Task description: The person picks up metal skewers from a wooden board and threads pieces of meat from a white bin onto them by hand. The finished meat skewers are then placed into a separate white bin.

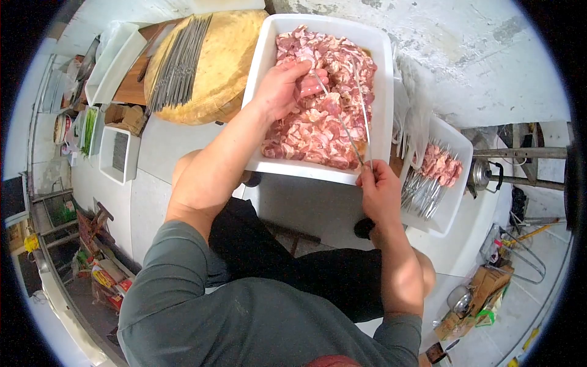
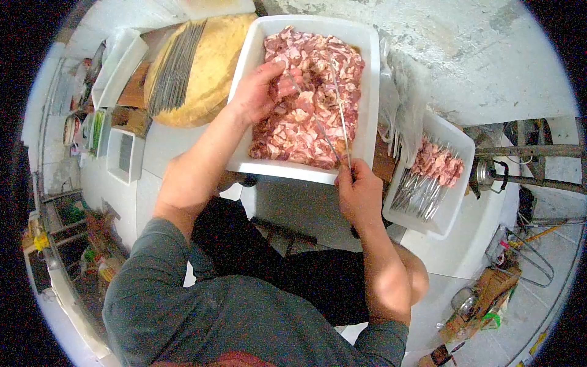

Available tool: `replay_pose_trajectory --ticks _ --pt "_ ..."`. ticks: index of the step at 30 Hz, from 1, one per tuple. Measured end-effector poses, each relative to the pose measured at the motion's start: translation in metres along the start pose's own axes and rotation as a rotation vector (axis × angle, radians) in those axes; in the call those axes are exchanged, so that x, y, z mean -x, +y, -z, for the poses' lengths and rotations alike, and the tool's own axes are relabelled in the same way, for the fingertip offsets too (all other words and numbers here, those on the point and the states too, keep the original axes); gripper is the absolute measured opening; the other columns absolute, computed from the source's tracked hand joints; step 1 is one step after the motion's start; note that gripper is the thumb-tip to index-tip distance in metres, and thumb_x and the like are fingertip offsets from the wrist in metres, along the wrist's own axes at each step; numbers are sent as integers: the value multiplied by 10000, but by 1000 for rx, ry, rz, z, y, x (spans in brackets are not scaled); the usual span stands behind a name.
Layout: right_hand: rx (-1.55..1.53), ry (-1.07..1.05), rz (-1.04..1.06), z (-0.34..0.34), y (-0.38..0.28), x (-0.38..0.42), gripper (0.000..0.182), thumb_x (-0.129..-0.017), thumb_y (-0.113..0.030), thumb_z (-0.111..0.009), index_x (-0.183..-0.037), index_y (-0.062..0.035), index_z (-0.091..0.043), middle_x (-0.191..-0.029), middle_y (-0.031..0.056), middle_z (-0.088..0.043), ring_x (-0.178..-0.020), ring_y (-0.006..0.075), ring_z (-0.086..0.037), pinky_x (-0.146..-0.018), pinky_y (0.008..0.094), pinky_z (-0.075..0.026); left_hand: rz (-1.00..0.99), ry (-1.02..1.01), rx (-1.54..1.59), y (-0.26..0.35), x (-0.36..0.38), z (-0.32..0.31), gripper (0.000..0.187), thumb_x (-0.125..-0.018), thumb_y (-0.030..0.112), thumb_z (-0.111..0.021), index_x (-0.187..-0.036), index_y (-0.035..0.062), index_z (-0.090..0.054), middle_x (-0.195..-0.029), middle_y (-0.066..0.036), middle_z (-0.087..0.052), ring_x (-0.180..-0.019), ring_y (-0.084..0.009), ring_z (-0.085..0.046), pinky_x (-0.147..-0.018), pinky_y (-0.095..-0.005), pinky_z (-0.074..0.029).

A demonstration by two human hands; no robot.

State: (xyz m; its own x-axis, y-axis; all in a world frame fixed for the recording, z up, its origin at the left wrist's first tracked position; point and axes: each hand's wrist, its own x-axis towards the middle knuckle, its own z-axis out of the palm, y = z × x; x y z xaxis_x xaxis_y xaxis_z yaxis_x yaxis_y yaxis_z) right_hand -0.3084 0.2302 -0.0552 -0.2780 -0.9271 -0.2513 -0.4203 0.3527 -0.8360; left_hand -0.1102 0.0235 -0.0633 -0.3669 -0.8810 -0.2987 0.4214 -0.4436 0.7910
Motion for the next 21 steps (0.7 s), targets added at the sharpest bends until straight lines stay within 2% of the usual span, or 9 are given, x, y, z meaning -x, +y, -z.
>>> replay_pose_trajectory --ticks 7,13,16,19,21 --pt "-5 -12 9 1 1 -3 204 -926 -192 -579 -934 6 -632 -690 126 -665 -645 234 -665 -637 349 -508 39 -30 -25 1 -3 7 235 -978 178 -549 -1097 -24 -564 -1063 -169 -680 -851 -177 -679 -774 -296 -570" --pt "-36 -22 32 8 3 -7 201 -923 -179 -586 -929 15 -637 -684 100 -660 -644 185 -654 -642 329 -504 47 -73 -24 1 -2 5 231 -985 162 -524 -1113 -28 -546 -1106 -208 -664 -871 -216 -685 -810 -331 -578" --pt "-30 0 16 9 3 -8 198 -931 -173 -581 -929 16 -641 -677 80 -654 -630 162 -634 -637 315 -500 53 -127 27 3 0 3 286 -1005 207 -493 -1184 -16 -505 -1180 -227 -623 -1014 -295 -667 -876 -358 -561" --pt "-60 5 -15 10 -1 -7 200 -939 -174 -575 -922 14 -643 -677 70 -652 -619 145 -615 -629 308 -495 72 -124 132 0 -6 7 318 -1020 255 -462 -1220 11 -502 -1182 -223 -625 -1010 -294 -666 -891 -363 -555" --pt "-68 -20 -16 12 -4 -6 159 -952 -148 -561 -930 -4 -623 -689 22 -623 -628 92 -561 -600 251 -448 33 -88 70 -1 -6 6 336 -1025 282 -450 -1227 19 -500 -1179 -213 -628 -1000 -288 -668 -870 -355 -563"
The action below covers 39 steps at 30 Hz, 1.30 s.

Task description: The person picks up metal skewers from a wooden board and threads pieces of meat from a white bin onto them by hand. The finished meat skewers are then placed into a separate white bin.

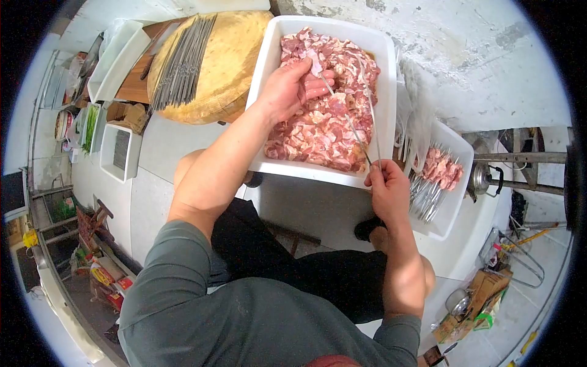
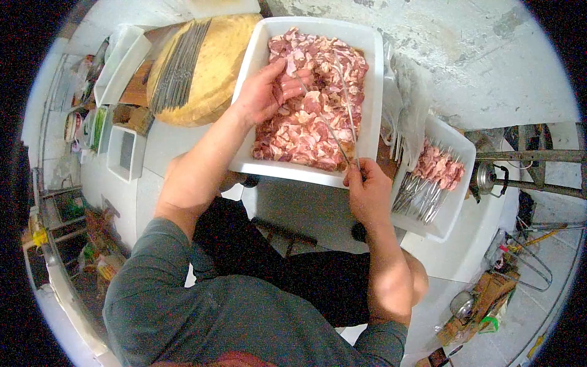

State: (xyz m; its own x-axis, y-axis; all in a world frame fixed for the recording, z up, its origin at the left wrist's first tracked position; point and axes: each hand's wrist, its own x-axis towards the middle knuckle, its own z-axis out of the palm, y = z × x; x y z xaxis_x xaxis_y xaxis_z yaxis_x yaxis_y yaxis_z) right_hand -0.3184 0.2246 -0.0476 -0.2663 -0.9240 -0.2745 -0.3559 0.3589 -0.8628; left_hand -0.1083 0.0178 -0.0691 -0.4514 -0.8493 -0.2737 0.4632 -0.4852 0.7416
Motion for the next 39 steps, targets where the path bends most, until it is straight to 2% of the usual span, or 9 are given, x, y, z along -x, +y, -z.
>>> replay_pose_trajectory --ticks 1,4,7,10,22,31,34,39 --pt "-4 -13 -1 0 -1 1 138 -958 -135 -554 -934 -12 -612 -695 -1 -609 -633 66 -535 -586 222 -425 -19 18 -32 0 0 -1 345 -1027 296 -444 -1230 23 -499 -1178 -208 -630 -995 -285 -669 -860 -352 -567" --pt "-25 -28 -23 1 -2 1 136 -959 -132 -555 -935 -10 -612 -699 -3 -610 -634 64 -531 -585 219 -419 -39 46 -35 -1 -1 0 347 -1021 293 -458 -1227 17 -504 -1157 -185 -640 -981 -270 -672 -812 -337 -579" --pt "-19 -25 -5 0 0 0 137 -959 -131 -553 -933 -9 -611 -701 -4 -610 -637 62 -529 -586 216 -413 -63 76 3 0 0 -4 263 -1014 235 -485 -1125 2 -535 -1060 -186 -665 -901 -235 -687 -763 -315 -582" --pt "0 -6 9 -1 1 -1 198 -943 -173 -565 -915 10 -636 -686 71 -656 -629 136 -613 -616 305 -489 -71 64 10 -1 -1 0 243 -996 219 -524 -1098 0 -547 -1041 -172 -668 -895 -228 -691 -747 -309 -583" --pt "-8 6 45 -14 8 0 218 -950 -197 -563 -949 9 -634 -695 96 -670 -653 160 -641 -641 318 -499 -113 108 -43 -1 4 -8 216 -985 215 -548 -1064 13 -549 -1005 -148 -677 -860 -203 -690 -735 -297 -574" --pt "8 -8 24 -18 5 -2 219 -949 -206 -571 -960 3 -635 -700 96 -675 -660 186 -661 -654 323 -509 -59 74 -2 -5 6 -11 216 -993 212 -530 -1079 15 -552 -1008 -157 -684 -844 -196 -688 -716 -271 -561" --pt "1 -9 8 -18 5 -2 215 -948 -202 -570 -962 2 -636 -700 100 -674 -660 187 -661 -654 325 -509 -69 42 -89 -5 8 -11 238 -1003 210 -501 -1114 8 -557 -1020 -163 -684 -846 -194 -688 -708 -262 -554" --pt "12 0 34 -17 4 -3 202 -950 -189 -561 -961 -1 -635 -699 92 -674 -655 181 -656 -649 322 -507 -43 7 43 -3 7 -12 274 -1011 223 -478 -1121 -11 -570 -1025 -152 -687 -856 -190 -682 -704 -268 -547"
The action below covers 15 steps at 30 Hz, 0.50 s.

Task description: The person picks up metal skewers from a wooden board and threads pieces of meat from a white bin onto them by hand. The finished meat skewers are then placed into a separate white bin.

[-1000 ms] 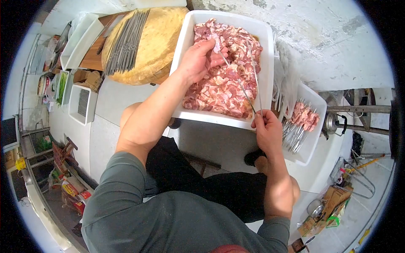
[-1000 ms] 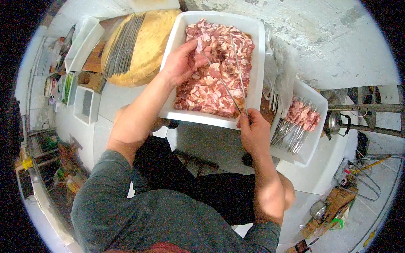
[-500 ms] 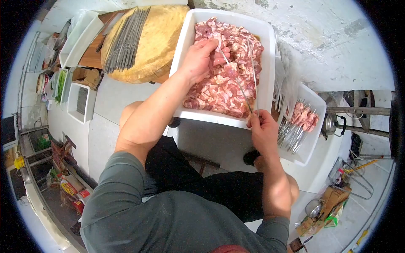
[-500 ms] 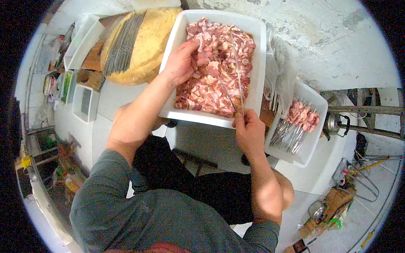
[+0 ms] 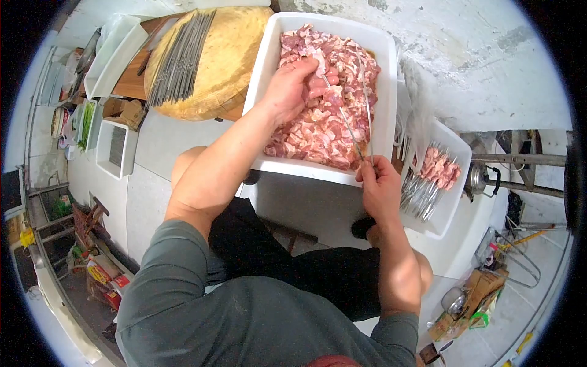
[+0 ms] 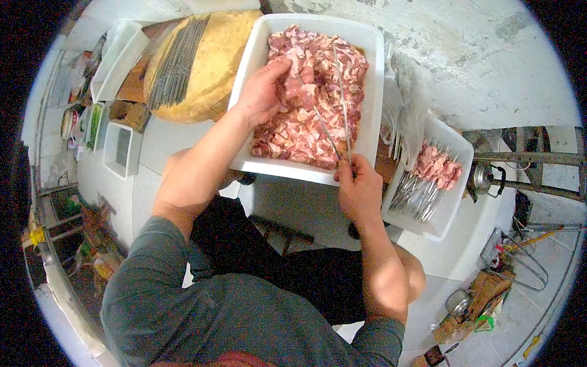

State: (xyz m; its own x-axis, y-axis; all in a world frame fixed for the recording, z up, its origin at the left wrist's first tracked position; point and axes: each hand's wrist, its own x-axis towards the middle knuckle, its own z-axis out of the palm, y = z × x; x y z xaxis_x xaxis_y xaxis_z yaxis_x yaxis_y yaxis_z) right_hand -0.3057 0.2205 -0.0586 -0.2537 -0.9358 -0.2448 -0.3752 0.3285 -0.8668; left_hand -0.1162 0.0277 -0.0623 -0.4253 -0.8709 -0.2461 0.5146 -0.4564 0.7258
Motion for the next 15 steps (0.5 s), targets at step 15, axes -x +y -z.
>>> replay_pose_trajectory --ticks 15 --pt "2 -9 -6 -2 -4 0 198 -949 -185 -565 -956 -1 -636 -689 80 -668 -640 159 -636 -631 307 -496 -41 79 -27 11 4 -2 242 -1011 210 -473 -1046 8 -601 -983 -128 -689 -887 -189 -674 -767 -291 -541"
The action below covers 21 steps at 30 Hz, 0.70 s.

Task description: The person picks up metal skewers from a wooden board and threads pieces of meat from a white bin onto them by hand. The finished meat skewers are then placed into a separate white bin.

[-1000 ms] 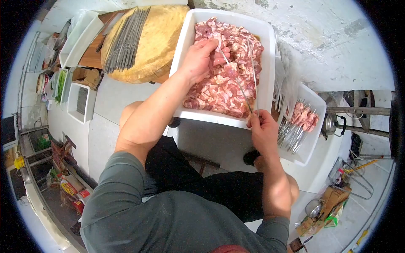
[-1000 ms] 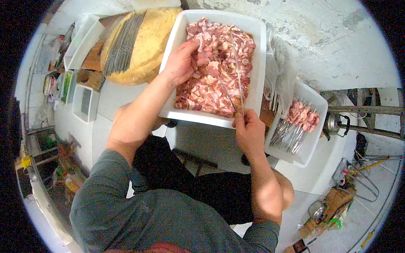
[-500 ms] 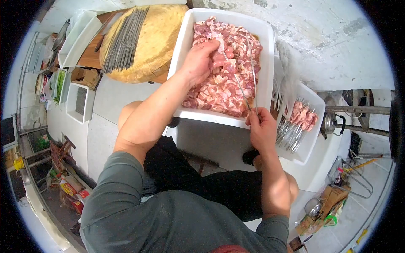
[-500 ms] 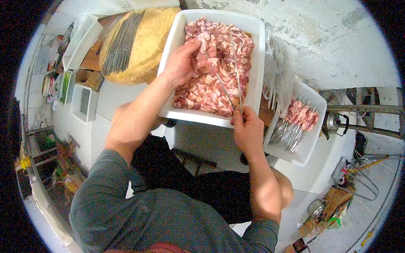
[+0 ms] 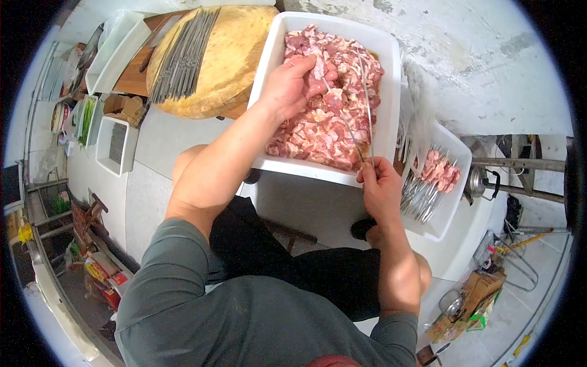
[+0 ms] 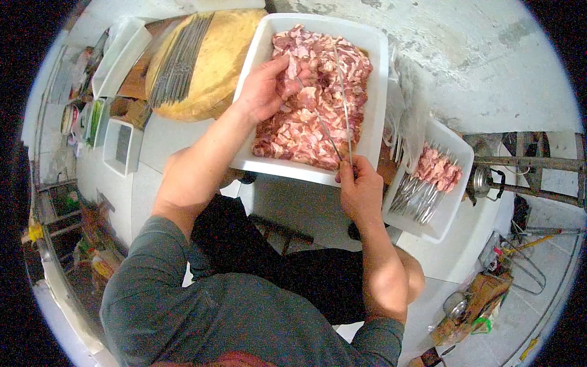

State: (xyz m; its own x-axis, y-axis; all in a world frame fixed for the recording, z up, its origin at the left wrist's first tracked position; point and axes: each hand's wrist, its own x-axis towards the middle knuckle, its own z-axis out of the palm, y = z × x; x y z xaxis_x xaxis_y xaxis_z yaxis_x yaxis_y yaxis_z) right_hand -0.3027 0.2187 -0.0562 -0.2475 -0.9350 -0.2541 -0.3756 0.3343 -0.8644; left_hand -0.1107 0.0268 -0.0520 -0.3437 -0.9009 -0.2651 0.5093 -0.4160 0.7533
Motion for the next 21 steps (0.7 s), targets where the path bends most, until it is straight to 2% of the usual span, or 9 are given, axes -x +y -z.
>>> replay_pose_trajectory --ticks 4,7,10,13,16,21 --pt "2 -3 44 0 5 -2 191 -946 -183 -570 -946 -4 -636 -685 76 -667 -637 156 -635 -628 305 -494 43 -39 69 -1 -3 6 235 -1008 195 -471 -1046 -1 -594 -989 -149 -681 -897 -210 -677 -756 -302 -553" --pt "-5 1 29 3 5 -4 189 -943 -185 -572 -938 -8 -638 -682 74 -665 -635 154 -635 -626 304 -492 25 0 11 4 1 -1 236 -1007 199 -470 -1040 1 -594 -1001 -155 -679 -913 -216 -677 -741 -308 -560" --pt "-19 -5 33 2 9 -6 190 -941 -186 -572 -933 -8 -637 -677 74 -662 -630 153 -632 -623 304 -490 14 -50 -60 3 0 3 287 -1012 266 -468 -1084 13 -582 -1072 -145 -659 -972 -216 -660 -768 -283 -554" --pt "-46 -13 38 1 12 -7 190 -939 -182 -567 -925 -4 -634 -673 78 -660 -622 157 -627 -618 306 -489 39 -78 -77 1 -1 5 292 -1015 277 -462 -1097 23 -581 -1075 -140 -660 -986 -220 -656 -842 -327 -541" --pt "-40 3 33 -1 9 -8 190 -934 -179 -564 -918 -1 -629 -671 80 -657 -615 160 -621 -611 309 -487 66 -45 -23 -2 -2 6 255 -1012 243 -466 -1071 24 -583 -1054 -153 -684 -946 -221 -676 -785 -369 -571" --pt "-41 3 35 -1 12 -10 195 -929 -183 -561 -914 1 -626 -669 87 -655 -612 164 -618 -605 314 -487 45 -66 13 -5 -2 5 254 -1016 234 -452 -1084 23 -575 -1055 -159 -684 -958 -227 -675 -776 -375 -569"
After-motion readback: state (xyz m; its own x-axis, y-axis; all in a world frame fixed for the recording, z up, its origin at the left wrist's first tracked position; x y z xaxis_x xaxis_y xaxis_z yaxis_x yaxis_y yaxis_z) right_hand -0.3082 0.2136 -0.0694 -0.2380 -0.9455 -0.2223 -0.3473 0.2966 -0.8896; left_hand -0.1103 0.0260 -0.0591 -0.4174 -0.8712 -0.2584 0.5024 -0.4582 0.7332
